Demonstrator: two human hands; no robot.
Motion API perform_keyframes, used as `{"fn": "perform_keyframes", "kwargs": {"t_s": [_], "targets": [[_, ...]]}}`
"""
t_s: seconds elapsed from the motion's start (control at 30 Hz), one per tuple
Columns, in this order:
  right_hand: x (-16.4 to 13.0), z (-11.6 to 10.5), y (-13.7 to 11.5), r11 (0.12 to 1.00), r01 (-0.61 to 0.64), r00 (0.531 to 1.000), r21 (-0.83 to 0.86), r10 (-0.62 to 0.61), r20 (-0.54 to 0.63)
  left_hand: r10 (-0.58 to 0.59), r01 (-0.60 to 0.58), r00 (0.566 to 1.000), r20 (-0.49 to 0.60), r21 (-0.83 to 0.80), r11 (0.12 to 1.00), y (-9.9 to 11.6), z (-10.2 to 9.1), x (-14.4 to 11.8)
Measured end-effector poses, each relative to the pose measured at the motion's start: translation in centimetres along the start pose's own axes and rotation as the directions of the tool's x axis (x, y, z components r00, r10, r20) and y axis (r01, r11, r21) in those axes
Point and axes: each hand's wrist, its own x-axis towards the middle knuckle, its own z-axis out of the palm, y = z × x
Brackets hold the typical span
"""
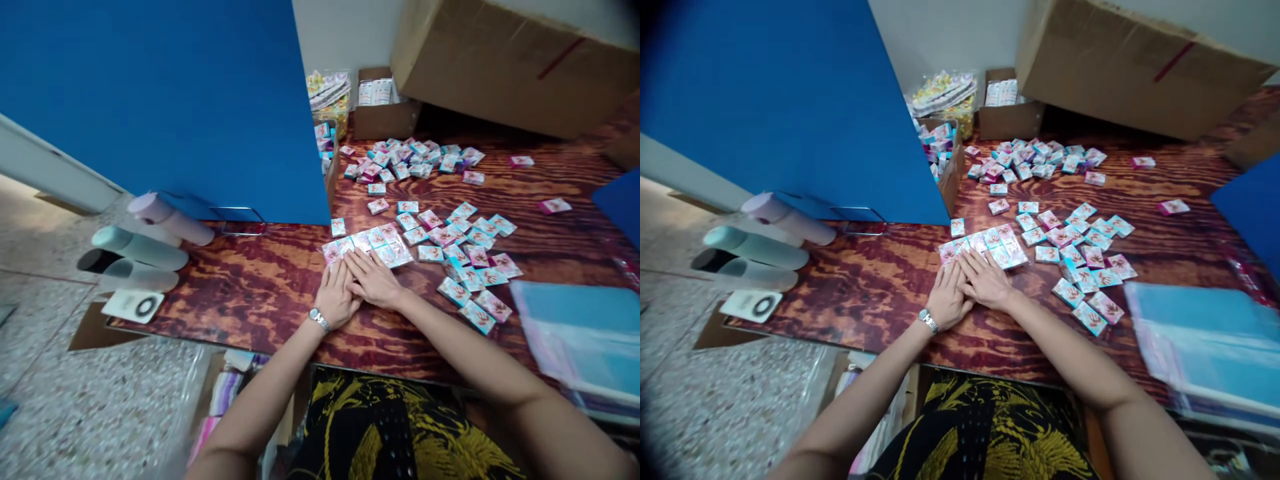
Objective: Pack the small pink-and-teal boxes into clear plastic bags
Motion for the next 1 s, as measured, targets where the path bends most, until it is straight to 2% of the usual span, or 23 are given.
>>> {"fn": "perform_keyframes", "kwargs": {"t_s": [0.07, 0.17, 0.3, 0.37, 0.47, 0.53, 0.6, 0.7, 0.83, 0.93, 1.0], "targets": [[-0.5, -0.3, 1.2, 0.998, -0.013, 0.999, -0.069, 0.015, 0.038, 0.006, -0.006, 1.000, 0.010, 0.018, 1.000, -0.2, -0.1, -0.1], [-1.6, -1.3, 3.7, 0.979, -0.104, 0.992, -0.176, 0.115, 0.057, 0.012, -0.013, 1.000, 0.026, 0.051, 0.999, -0.2, -0.5, -0.2], [-2.8, -1.9, 6.0, 0.948, -0.248, 0.968, -0.199, 0.249, -0.020, -0.019, 0.011, 0.996, 0.091, 0.098, 0.995, 0.6, -1.1, -0.1], [-3.2, -1.5, 6.1, 0.961, -0.231, 0.972, -0.150, 0.221, -0.082, -0.024, 0.010, 0.993, 0.116, 0.118, 0.993, 0.7, -1.7, 0.7], [-3.9, -0.8, 5.0, 0.990, -0.127, 0.978, -0.063, 0.115, -0.175, -0.012, -0.005, 0.991, 0.132, 0.131, 0.991, -0.2, -2.8, 2.5], [-4.3, -0.5, 3.7, 0.999, -0.040, 0.982, 0.002, 0.040, -0.185, -0.024, 0.003, 0.986, 0.168, 0.122, 0.993, -1.3, -3.4, 3.1], [-4.9, -0.5, 2.1, 0.997, 0.028, 0.983, 0.067, -0.015, -0.183, -0.052, 0.028, 0.975, 0.218, 0.110, 0.993, -2.2, -4.0, 2.6], [-5.9, -0.4, 0.2, 0.990, 0.048, 0.978, 0.135, -0.019, -0.209, -0.116, 0.090, 0.960, 0.253, 0.114, 0.989, -2.8, -4.7, -0.7], [-7.3, 0.9, -0.8, 0.987, 0.061, 0.971, 0.150, -0.023, -0.240, -0.270, 0.232, 0.925, 0.267, 0.167, 0.958, -4.1, -6.2, -7.0], [-8.1, 2.4, -1.0, 0.990, 0.056, 0.972, 0.133, -0.023, -0.233, -0.475, 0.415, 0.846, 0.240, 0.262, 0.871, -7.3, -7.3, -11.3], [-8.3, 3.2, -1.2, 0.994, 0.064, 0.979, 0.093, -0.044, -0.201, -0.631, 0.554, 0.752, 0.190, 0.338, 0.761, -10.4, -8.0, -13.6]]}}
